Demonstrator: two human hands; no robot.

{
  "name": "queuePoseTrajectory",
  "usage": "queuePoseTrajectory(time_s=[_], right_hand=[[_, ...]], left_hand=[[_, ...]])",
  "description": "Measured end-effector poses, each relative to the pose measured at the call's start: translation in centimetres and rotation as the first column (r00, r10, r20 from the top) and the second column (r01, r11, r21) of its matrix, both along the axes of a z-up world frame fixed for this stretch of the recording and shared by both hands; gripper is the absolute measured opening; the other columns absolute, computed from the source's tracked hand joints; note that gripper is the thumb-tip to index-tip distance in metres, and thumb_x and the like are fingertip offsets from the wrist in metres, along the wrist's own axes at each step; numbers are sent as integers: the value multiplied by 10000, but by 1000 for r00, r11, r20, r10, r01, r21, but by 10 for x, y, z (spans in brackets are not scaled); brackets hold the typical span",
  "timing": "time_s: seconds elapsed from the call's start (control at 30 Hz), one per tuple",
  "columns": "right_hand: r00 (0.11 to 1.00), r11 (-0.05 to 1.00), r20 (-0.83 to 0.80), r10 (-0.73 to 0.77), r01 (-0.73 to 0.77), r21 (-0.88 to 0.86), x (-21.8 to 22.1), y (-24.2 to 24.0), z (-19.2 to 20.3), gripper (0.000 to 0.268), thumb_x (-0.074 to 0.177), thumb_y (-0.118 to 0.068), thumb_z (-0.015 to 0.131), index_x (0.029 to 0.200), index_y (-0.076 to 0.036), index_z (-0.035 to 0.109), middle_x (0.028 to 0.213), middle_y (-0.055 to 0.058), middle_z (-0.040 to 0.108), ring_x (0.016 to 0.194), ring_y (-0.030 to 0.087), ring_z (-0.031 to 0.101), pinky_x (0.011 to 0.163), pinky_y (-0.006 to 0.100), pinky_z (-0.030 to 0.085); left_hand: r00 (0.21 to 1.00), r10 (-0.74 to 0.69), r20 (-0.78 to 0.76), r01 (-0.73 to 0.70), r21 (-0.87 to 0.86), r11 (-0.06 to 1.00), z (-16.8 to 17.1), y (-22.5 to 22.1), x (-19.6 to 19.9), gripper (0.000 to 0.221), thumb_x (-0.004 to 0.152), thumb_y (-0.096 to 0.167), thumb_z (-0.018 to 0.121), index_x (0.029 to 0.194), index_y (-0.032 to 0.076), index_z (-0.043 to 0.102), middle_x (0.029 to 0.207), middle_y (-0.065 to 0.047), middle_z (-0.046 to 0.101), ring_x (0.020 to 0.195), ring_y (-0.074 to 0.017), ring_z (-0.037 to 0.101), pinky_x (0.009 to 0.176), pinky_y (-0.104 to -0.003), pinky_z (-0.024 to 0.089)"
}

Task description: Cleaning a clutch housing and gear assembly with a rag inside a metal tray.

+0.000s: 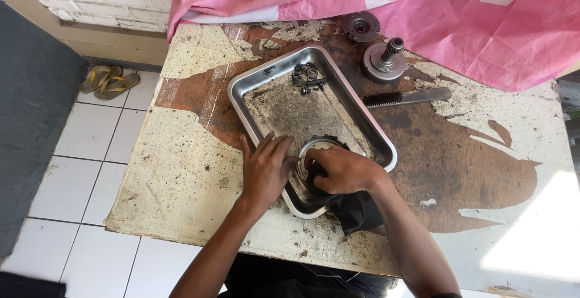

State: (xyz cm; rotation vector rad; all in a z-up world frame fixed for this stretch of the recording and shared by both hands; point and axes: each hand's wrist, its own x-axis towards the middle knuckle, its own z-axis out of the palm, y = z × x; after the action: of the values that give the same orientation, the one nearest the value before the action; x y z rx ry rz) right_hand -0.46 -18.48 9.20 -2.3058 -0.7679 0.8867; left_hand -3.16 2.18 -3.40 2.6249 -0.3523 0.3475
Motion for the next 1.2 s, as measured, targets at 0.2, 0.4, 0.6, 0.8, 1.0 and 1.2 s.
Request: queuePoseTrajectory(time_s=[0.2, 0.4, 0.6, 0.8, 1.0, 1.2], right_hand=[[999, 1000, 41, 19, -18, -22, 4, 0, -12, 316, 803, -237, 634, 1051, -43, 667, 838, 236, 742, 900, 455, 735, 770, 532, 588], [999, 999, 25, 32, -32, -17, 11, -7, -16, 348, 781, -264, 631, 1064, -65, 673, 935, 256, 743, 981, 488, 700, 835, 565, 569], [1000, 1000, -10, -10, 10, 3, 10, -14, -31, 354, 787, -225, 639, 1098, -62, 687, 994, 249, 754, 1015, 490, 695, 867, 581, 554], [1000, 1000, -2, -12, 12, -10, 13, -6, -16, 315, 785, -227, 640, 1056, -76, 693, 929, 225, 765, 978, 471, 714, 846, 546, 564], [1000, 1000, 13, 21, -21, 0, 11, -7, -17, 318, 800, -234, 632, 1074, -77, 673, 947, 235, 756, 989, 485, 701, 858, 560, 559], [999, 999, 8, 39, -39, 21, 5, -3, -15, 290, 798, -244, 642, 1021, -64, 682, 899, 239, 748, 937, 473, 715, 810, 542, 572]], left_hand=[[987, 3, 163, -21, 110, 994, -21, -6, 43, 378, 891, 432, 696, 1200, 215, 696, 1166, -41, 703, 1168, -317, 647, 1082, -760, 275], [987, 22, 161, -37, 94, 995, -27, -16, 71, 448, 852, 453, 750, 1198, 178, 672, 1107, -73, 711, 1101, -335, 686, 1094, -736, 290], [996, 2, -94, -8, -65, 998, 14, -1, 17, 400, 992, 477, 594, 1169, 140, 717, 1013, -120, 751, 1043, -342, 719, 1129, -750, 230], [990, -80, -118, 65, -123, 990, 29, -1, -34, 444, 931, 338, 701, 1296, 88, 662, 1054, -159, 757, 1152, -365, 678, 1114, -812, 141], [996, -89, 1, 89, -16, 996, 24, -8, -30, 352, 926, 170, 701, 1268, 89, 686, 1040, -147, 768, 1173, -354, 668, 1110, -821, 107], [999, -30, -27, 32, 72, 997, 15, 4, -12, 255, 961, 164, 648, 1204, 117, 709, 1041, -134, 764, 1143, -343, 687, 1122, -801, 166]])
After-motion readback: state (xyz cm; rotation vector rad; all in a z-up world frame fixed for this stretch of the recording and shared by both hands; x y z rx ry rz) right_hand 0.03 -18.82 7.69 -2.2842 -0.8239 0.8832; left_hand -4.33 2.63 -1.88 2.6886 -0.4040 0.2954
